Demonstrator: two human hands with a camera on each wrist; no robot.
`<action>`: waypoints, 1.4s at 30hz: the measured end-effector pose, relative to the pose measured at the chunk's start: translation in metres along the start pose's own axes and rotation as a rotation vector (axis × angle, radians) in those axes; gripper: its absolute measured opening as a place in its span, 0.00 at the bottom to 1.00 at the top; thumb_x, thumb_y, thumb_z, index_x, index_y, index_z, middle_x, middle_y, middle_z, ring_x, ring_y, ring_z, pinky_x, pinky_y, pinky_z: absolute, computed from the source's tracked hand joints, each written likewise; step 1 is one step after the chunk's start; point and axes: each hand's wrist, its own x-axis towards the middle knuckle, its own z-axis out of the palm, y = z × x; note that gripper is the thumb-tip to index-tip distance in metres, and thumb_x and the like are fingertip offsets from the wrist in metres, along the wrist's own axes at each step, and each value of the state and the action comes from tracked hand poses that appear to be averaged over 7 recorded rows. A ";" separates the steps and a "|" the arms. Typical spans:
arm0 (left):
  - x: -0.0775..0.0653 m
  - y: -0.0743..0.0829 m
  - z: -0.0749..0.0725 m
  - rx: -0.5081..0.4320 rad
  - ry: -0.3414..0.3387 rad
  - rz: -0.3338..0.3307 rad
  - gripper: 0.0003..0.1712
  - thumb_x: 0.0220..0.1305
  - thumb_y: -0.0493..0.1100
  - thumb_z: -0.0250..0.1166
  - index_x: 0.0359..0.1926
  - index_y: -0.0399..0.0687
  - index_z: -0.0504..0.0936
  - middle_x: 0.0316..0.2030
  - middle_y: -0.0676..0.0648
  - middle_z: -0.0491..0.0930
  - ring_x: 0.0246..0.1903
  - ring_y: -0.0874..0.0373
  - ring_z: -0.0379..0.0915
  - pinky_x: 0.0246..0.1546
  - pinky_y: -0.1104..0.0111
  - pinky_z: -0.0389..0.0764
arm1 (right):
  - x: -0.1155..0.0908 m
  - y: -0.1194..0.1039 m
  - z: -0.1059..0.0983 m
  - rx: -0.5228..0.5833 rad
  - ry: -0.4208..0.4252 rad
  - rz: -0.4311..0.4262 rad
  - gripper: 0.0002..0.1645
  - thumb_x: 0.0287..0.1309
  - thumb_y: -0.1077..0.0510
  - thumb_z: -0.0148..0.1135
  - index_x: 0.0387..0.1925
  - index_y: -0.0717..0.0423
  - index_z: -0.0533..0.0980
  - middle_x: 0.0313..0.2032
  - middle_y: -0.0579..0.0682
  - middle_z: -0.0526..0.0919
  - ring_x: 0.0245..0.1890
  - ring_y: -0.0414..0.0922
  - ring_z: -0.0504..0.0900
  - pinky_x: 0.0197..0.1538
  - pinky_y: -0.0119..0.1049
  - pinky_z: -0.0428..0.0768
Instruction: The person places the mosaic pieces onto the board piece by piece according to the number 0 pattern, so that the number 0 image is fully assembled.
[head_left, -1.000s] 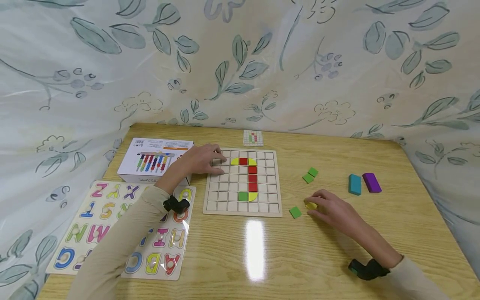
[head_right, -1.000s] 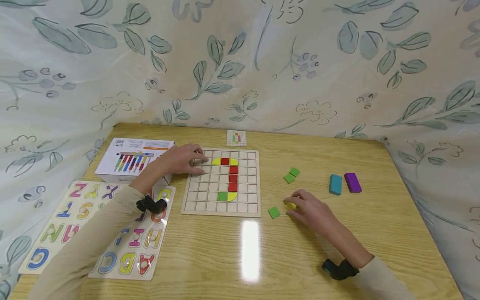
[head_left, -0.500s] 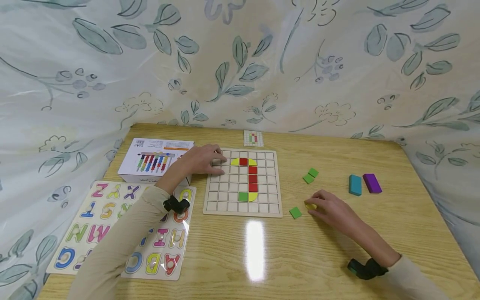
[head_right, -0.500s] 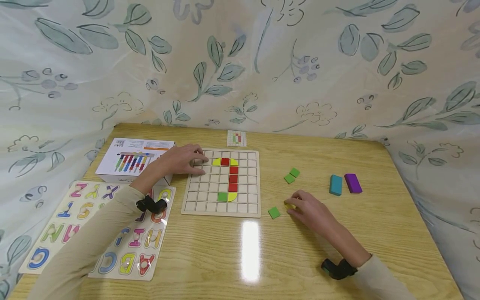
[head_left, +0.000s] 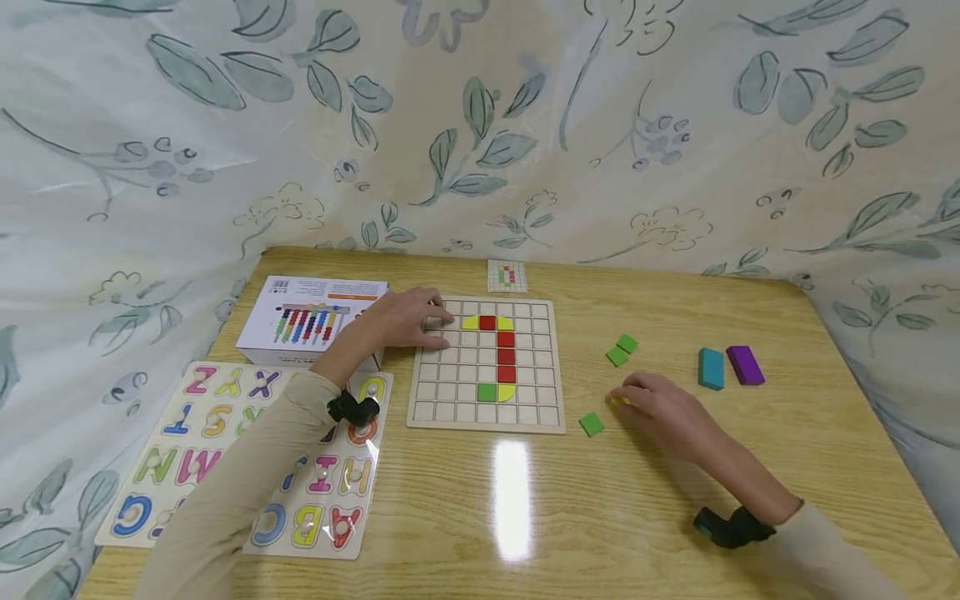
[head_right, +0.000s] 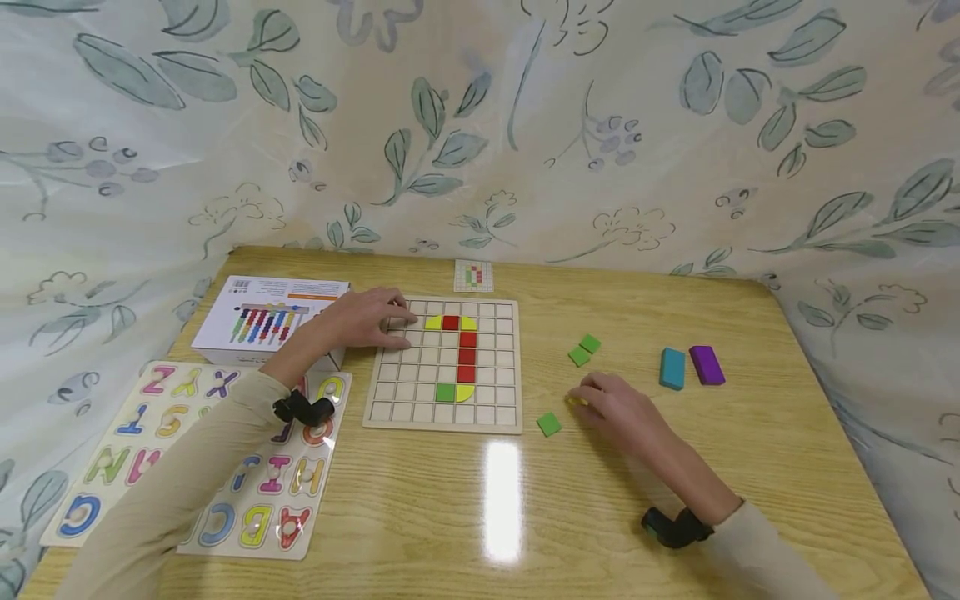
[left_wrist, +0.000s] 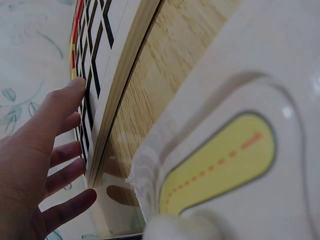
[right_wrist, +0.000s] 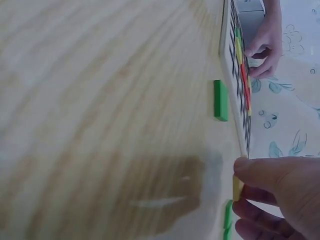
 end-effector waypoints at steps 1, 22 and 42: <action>0.000 0.000 0.000 0.000 0.000 0.000 0.30 0.58 0.68 0.63 0.57 0.61 0.81 0.54 0.50 0.75 0.48 0.56 0.71 0.38 0.64 0.75 | 0.002 -0.001 -0.001 -0.007 0.015 -0.004 0.15 0.49 0.66 0.70 0.41 0.55 0.84 0.38 0.50 0.82 0.37 0.45 0.80 0.38 0.41 0.80; 0.002 0.002 -0.001 0.007 -0.010 0.004 0.31 0.58 0.67 0.63 0.58 0.60 0.80 0.55 0.50 0.75 0.49 0.56 0.71 0.39 0.65 0.76 | 0.085 -0.049 -0.002 0.183 0.229 -0.301 0.20 0.44 0.68 0.74 0.43 0.59 0.81 0.43 0.52 0.82 0.42 0.45 0.84 0.39 0.34 0.83; -0.001 0.002 -0.001 -0.001 -0.004 -0.007 0.30 0.58 0.66 0.64 0.58 0.60 0.81 0.55 0.49 0.75 0.46 0.56 0.71 0.37 0.65 0.75 | 0.083 -0.052 -0.001 0.285 0.193 -0.214 0.19 0.47 0.67 0.72 0.44 0.54 0.82 0.46 0.52 0.81 0.45 0.46 0.83 0.41 0.37 0.84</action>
